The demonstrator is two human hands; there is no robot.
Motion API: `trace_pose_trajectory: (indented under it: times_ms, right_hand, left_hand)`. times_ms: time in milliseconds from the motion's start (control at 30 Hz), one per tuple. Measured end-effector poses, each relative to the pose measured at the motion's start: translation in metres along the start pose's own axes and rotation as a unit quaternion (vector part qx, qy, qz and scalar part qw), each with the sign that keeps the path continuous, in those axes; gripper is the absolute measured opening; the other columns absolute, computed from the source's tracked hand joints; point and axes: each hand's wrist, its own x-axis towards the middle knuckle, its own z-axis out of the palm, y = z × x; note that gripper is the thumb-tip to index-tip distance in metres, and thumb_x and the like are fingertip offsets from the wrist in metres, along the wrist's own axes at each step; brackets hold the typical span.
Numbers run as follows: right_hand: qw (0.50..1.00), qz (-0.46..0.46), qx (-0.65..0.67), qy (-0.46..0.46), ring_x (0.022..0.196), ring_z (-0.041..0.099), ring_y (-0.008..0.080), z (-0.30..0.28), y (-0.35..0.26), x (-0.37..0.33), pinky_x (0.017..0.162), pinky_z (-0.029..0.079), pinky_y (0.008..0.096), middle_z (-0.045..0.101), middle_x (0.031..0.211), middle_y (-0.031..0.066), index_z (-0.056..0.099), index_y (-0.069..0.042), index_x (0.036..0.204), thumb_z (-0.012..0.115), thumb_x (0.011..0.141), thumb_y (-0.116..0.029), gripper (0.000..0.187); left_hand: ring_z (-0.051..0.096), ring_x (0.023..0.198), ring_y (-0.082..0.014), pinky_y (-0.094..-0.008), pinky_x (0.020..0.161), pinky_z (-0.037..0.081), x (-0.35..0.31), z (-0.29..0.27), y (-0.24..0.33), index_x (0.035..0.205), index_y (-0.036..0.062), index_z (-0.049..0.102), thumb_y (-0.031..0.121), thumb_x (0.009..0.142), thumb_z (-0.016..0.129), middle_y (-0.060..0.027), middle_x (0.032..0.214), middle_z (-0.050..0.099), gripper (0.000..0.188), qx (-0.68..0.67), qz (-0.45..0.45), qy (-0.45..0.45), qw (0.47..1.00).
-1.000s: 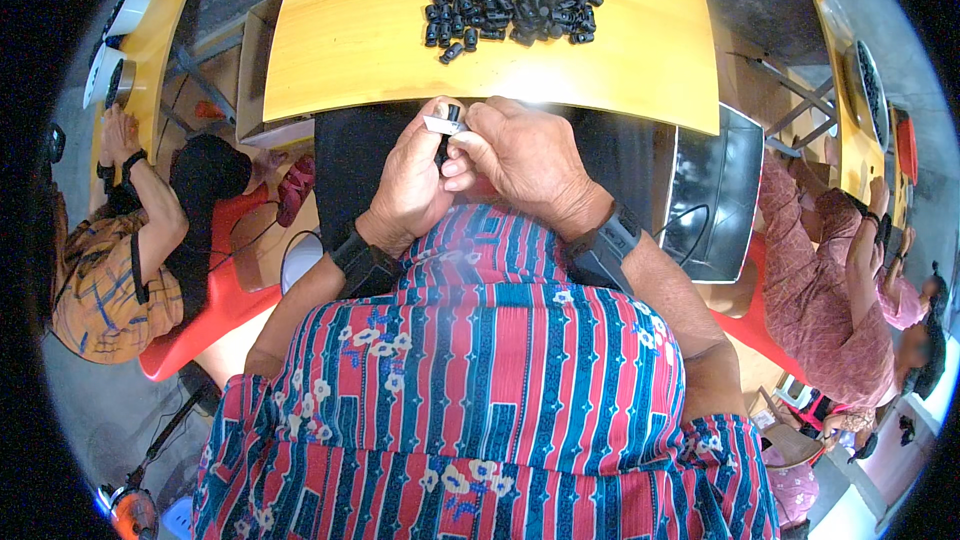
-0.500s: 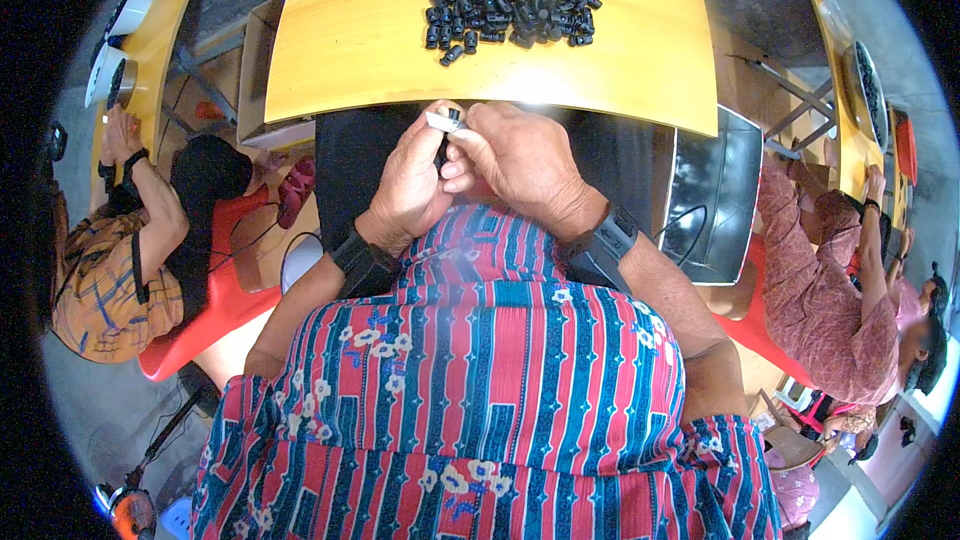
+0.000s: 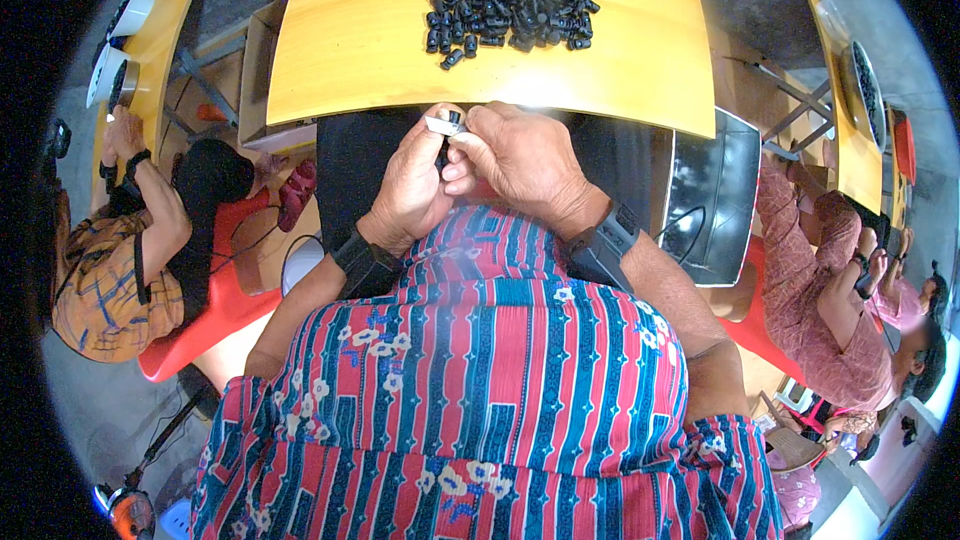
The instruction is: Manually trimming or finishing small black rubber/plastic components using a small blade or tool.
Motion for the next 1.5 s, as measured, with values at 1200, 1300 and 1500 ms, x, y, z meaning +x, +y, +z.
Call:
trace_pose_trajectory:
  times_ms: [1200,1300,1500]
  right_hand:
    - [0.992,-0.023,0.066,0.107,0.067,0.062,0.0288,0.013,0.0,-0.01,0.059,0.05,0.0353,0.061,0.078,0.0123,0.066,-0.008,0.108,0.068,0.076,-0.012,0.033]
    - [0.99,-0.023,0.073,0.118,0.067,0.063,0.0291,0.014,0.001,-0.008,0.059,0.05,0.0354,0.061,0.077,0.0127,0.066,-0.008,0.109,0.067,0.077,-0.011,0.032]
    - [0.989,0.011,0.101,0.107,0.071,0.064,0.0302,0.011,0.0,-0.005,0.063,0.05,0.0333,0.063,0.082,0.0149,0.065,-0.006,0.109,0.066,0.08,-0.012,0.03]
  left_hand:
    - [0.036,0.06,-0.0031,-0.0168,0.05,0.033,0.005,0.004,-0.007,0.11,0.014,0.049,0.033,0.102,0.035,0.0045,0.08,0.046,0.025,0.016,0.056,0.075,0.996]
    - [0.037,0.061,-0.003,-0.0167,0.05,0.033,0.004,0.008,-0.003,0.114,0.0126,0.049,0.031,0.102,0.036,0.0049,0.081,0.046,0.026,-0.002,0.04,0.075,0.996]
    - [0.036,0.062,-0.0031,-0.0176,0.051,0.034,0.004,-0.001,-0.007,0.114,0.0115,0.05,0.03,0.101,0.036,0.0043,0.081,0.045,0.026,-0.035,0.037,0.026,0.998]
